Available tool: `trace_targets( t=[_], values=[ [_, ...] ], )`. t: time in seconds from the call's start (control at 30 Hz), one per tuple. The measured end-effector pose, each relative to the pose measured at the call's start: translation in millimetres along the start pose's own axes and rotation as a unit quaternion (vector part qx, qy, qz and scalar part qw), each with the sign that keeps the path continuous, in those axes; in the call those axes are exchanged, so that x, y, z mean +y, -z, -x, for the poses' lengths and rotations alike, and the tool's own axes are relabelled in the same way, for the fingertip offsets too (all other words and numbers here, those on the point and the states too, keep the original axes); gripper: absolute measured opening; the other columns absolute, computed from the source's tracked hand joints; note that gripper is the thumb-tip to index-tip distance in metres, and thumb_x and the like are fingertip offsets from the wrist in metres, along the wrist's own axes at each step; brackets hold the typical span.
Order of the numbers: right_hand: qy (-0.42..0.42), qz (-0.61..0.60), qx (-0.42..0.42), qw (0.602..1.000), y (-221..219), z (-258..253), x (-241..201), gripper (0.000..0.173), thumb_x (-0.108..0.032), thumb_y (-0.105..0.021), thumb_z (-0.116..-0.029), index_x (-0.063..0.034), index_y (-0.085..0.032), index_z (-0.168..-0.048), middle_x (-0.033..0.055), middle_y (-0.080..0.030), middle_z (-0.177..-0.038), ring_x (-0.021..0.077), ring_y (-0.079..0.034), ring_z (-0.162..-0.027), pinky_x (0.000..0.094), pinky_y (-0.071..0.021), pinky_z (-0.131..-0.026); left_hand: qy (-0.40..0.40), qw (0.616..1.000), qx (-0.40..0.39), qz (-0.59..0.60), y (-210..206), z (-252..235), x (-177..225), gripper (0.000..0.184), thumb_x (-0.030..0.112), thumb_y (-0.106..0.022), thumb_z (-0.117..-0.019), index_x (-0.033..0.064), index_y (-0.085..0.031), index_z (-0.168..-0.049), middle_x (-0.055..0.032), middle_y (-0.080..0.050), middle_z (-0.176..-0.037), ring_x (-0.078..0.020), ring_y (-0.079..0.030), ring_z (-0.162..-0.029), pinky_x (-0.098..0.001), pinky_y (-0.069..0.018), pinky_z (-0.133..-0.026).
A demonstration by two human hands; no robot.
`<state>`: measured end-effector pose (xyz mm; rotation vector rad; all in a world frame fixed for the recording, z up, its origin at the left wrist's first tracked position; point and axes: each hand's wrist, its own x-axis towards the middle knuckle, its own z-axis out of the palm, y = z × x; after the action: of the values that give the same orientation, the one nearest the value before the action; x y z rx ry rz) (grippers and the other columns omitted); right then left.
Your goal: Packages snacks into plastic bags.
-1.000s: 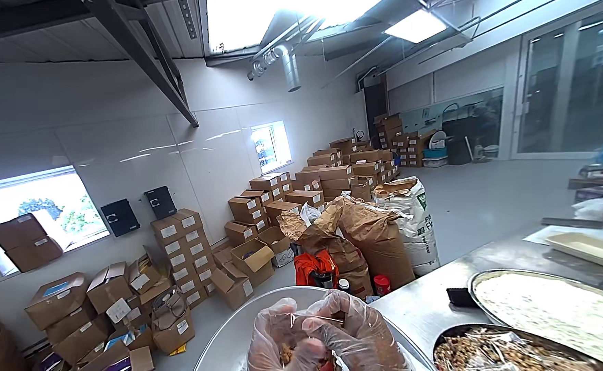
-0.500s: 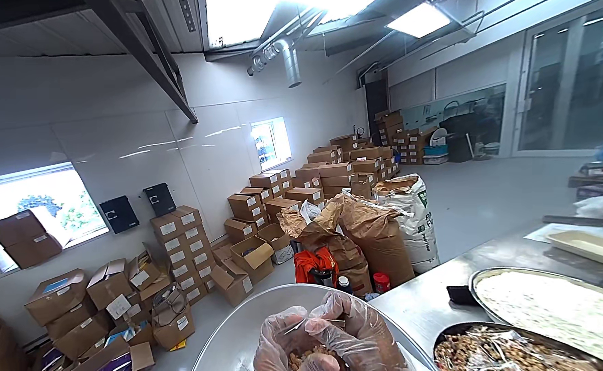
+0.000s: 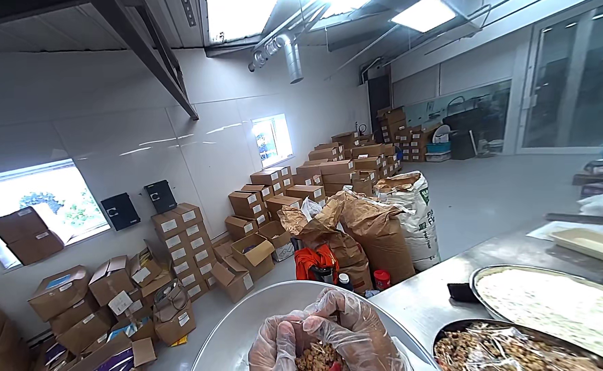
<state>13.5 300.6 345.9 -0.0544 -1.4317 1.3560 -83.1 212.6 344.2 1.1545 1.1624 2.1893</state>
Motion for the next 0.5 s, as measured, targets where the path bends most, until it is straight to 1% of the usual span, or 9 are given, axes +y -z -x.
trace_targets(
  t=[0.07,0.17,0.23,0.27,0.3,0.33,0.37,0.4,0.5],
  values=[
    [-0.012,0.01,0.002,1.0,0,1,2,0.012,-0.003,-0.073,-0.0872,-0.0122,-0.066,-0.087,-0.0011,-0.074,-0.09,0.0078,-0.071,-0.084,0.025,-0.0605,-0.075,-0.016,0.999,0.019,-0.024,-1,-1,0,0.028,-0.006,-0.039,-0.1026,-0.0033,-0.067,-0.098,-0.0004,-0.076,-0.082,-0.0049,-0.072,-0.075,-0.0227,-0.0609,-0.076],
    [0.017,0.056,0.011,0.998,2,2,9,0.005,-0.015,-0.067,-0.096,-0.0123,-0.066,-0.092,-0.0052,-0.072,-0.088,0.0022,-0.068,-0.077,0.0198,-0.057,-0.068,-0.054,0.996,0.038,-0.057,-1,0,-3,0.03,-0.005,-0.038,-0.1038,-0.0049,-0.067,-0.097,0.0,-0.077,-0.084,-0.0039,-0.073,-0.078,-0.0217,-0.0615,-0.078],
    [0.03,0.106,0.011,0.994,2,5,11,0.014,-0.023,-0.062,-0.0998,-0.0116,-0.066,-0.094,-0.0079,-0.068,-0.085,-0.0021,-0.062,-0.072,0.0163,-0.0525,-0.063,-0.075,0.994,0.053,-0.063,-3,1,-6,0.032,-0.004,-0.036,-0.1046,-0.0038,-0.067,-0.094,0.001,-0.077,-0.081,-0.0029,-0.073,-0.075,-0.0206,-0.0618,-0.075],
    [0.023,0.128,-0.003,0.992,3,7,10,0.021,-0.03,-0.063,-0.0994,-0.01,-0.067,-0.096,-0.0067,-0.068,-0.087,-0.0013,-0.062,-0.074,0.0177,-0.0531,-0.064,-0.09,0.992,0.058,-0.074,-3,2,-8,0.033,-0.003,-0.037,-0.1046,-0.0037,-0.067,-0.093,0.0016,-0.076,-0.081,-0.0018,-0.073,-0.075,-0.02,-0.0617,-0.075],
    [0.005,0.145,-0.025,0.989,5,9,8,0.03,-0.038,-0.069,-0.095,-0.0086,-0.068,-0.099,-0.0045,-0.07,-0.091,0.0004,-0.065,-0.078,0.0196,-0.0557,-0.068,-0.11,0.989,0.061,-0.084,-2,2,-12,0.032,-0.003,-0.038,-0.1042,-0.0037,-0.067,-0.091,0.0015,-0.076,-0.08,-0.001,-0.072,-0.076,-0.0198,-0.0612,-0.076],
    [-0.02,0.163,-0.038,0.986,4,10,7,0.038,-0.043,-0.077,-0.0875,-0.0085,-0.067,-0.1,-0.0041,-0.07,-0.09,0.0004,-0.064,-0.077,0.0197,-0.0555,-0.067,-0.127,0.986,0.059,-0.09,-1,2,-16,0.031,-0.002,-0.041,-0.1039,-0.0036,-0.068,-0.09,0.0012,-0.075,-0.081,-0.0007,-0.072,-0.077,-0.0197,-0.0607,-0.077],
    [-0.041,0.182,-0.041,0.982,3,11,6,0.039,-0.04,-0.084,-0.0814,-0.0084,-0.067,-0.097,-0.0048,-0.067,-0.085,-0.0008,-0.06,-0.071,0.0181,-0.052,-0.063,-0.139,0.984,0.053,-0.095,1,2,-20,0.03,-0.001,-0.042,-0.1038,-0.0032,-0.067,-0.089,0.0007,-0.075,-0.081,-0.0009,-0.072,-0.078,-0.0198,-0.0604,-0.077],
    [-0.053,0.204,-0.04,0.977,2,12,6,0.035,-0.034,-0.086,-0.0794,-0.0074,-0.068,-0.093,-0.0046,-0.065,-0.079,-0.0011,-0.057,-0.066,0.0173,-0.0492,-0.061,-0.146,0.982,0.048,-0.106,1,2,-22,0.029,0.0,-0.042,-0.1036,-0.0028,-0.067,-0.089,0.0007,-0.074,-0.081,-0.0006,-0.071,-0.078,-0.0192,-0.06,-0.077],
    [-0.087,0.225,-0.075,0.968,4,12,1,0.024,-0.027,-0.079,-0.0875,-0.0058,-0.068,-0.09,-0.0018,-0.066,-0.078,0.001,-0.061,-0.069,0.019,-0.0524,-0.065,-0.149,0.976,0.067,-0.144,3,0,-23,0.031,0.0,-0.041,-0.1037,-0.0012,-0.065,-0.085,0.0023,-0.073,-0.076,0.0017,-0.069,-0.071,-0.0163,-0.0587,-0.069]
  ],
)
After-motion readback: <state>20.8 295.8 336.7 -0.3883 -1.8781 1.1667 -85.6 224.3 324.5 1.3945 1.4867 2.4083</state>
